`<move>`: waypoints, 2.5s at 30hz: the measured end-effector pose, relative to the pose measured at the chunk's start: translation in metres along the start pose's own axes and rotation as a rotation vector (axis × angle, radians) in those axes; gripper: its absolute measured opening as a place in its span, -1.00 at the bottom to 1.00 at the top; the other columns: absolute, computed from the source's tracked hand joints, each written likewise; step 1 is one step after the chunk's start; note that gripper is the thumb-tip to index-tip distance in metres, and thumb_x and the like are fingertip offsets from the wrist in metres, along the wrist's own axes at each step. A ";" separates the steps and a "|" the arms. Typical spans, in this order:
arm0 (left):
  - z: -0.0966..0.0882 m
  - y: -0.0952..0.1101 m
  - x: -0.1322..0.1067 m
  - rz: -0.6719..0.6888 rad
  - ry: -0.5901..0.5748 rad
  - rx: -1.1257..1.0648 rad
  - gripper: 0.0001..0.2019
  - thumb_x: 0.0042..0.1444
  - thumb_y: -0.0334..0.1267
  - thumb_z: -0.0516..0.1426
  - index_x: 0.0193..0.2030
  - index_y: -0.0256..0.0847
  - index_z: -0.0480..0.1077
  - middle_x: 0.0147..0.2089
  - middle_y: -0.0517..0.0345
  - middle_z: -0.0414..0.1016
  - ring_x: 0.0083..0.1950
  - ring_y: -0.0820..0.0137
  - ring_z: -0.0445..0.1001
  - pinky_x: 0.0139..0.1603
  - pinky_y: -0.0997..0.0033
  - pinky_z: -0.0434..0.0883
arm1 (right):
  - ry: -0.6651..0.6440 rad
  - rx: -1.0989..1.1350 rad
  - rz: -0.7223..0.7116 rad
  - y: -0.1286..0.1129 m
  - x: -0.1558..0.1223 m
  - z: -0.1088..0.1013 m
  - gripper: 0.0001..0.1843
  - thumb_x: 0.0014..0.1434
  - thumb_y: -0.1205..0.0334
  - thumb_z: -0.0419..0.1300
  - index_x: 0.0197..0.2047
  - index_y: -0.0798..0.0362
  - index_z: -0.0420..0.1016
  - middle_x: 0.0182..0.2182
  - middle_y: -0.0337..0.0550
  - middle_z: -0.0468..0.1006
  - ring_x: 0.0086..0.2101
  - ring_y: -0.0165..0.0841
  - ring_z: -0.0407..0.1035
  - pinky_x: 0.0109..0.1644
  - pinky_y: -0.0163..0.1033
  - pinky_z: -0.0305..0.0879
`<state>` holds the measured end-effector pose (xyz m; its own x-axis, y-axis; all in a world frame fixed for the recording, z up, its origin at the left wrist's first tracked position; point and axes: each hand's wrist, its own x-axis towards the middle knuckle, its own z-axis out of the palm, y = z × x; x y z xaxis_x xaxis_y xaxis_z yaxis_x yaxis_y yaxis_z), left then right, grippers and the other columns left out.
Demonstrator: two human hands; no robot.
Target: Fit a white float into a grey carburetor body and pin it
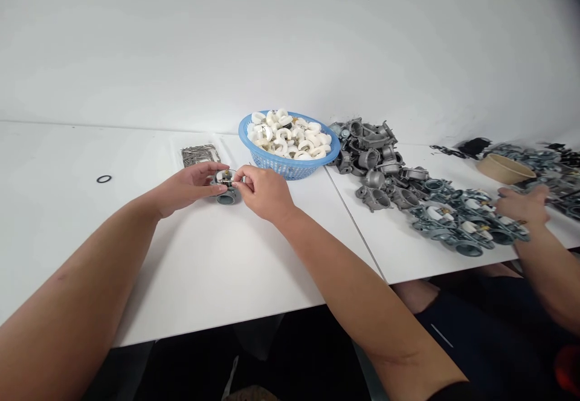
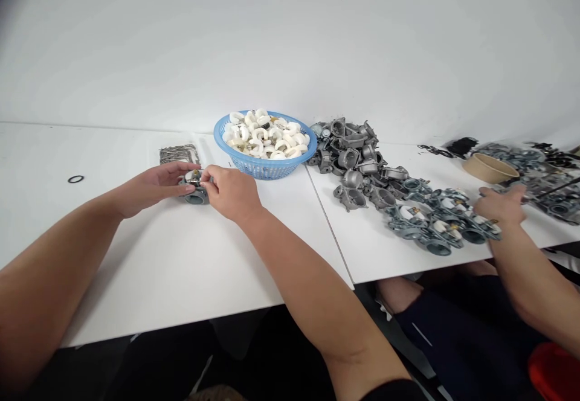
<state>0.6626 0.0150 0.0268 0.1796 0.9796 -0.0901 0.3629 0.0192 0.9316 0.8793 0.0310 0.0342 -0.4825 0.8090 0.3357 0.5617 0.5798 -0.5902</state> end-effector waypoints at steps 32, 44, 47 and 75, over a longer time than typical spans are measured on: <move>0.003 -0.003 0.002 0.011 0.050 -0.010 -0.38 -0.11 0.12 0.41 0.08 -0.02 0.43 0.07 0.07 0.49 0.12 0.16 0.43 0.22 -0.03 0.38 | -0.029 0.027 -0.056 0.005 0.000 -0.002 -0.89 0.25 0.16 0.15 -0.21 -0.02 0.46 -0.51 -0.37 0.40 -0.47 -0.46 0.28 -0.38 -0.31 0.05; 0.003 0.001 -0.001 0.117 -0.063 -0.055 -0.49 -0.02 -0.04 0.40 0.07 0.01 0.44 0.15 0.06 0.44 0.23 0.11 0.37 0.14 0.09 0.43 | -0.256 0.375 0.029 0.028 0.001 0.006 -0.15 0.08 -0.10 0.36 0.34 -0.05 0.16 0.30 -0.04 0.30 0.28 -0.13 0.21 0.32 0.00 0.21; 0.006 0.002 -0.001 0.128 -0.057 -0.089 -0.50 -0.02 -0.07 0.40 0.06 -0.02 0.43 0.12 0.06 0.46 0.19 0.14 0.40 0.11 0.13 0.45 | -0.287 0.418 0.063 0.027 0.000 0.007 0.15 -0.04 -0.17 0.43 0.46 -0.04 -0.03 0.36 0.04 0.20 0.33 -0.08 0.13 0.35 0.05 0.19; 0.015 0.012 -0.004 0.059 -0.108 -0.015 -0.42 -0.06 0.05 0.39 0.14 0.14 0.46 0.28 0.23 0.43 0.26 0.02 0.32 0.13 0.12 0.43 | -0.175 0.341 0.066 0.023 -0.007 0.010 0.06 -0.15 -0.07 0.44 0.26 -0.06 -0.09 0.21 0.07 0.32 0.07 -0.11 0.40 0.09 -0.01 0.39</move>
<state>0.6801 0.0086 0.0334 0.2982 0.9518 -0.0715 0.3352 -0.0343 0.9415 0.8890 0.0376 0.0109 -0.5767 0.7978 0.1760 0.3540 0.4382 -0.8262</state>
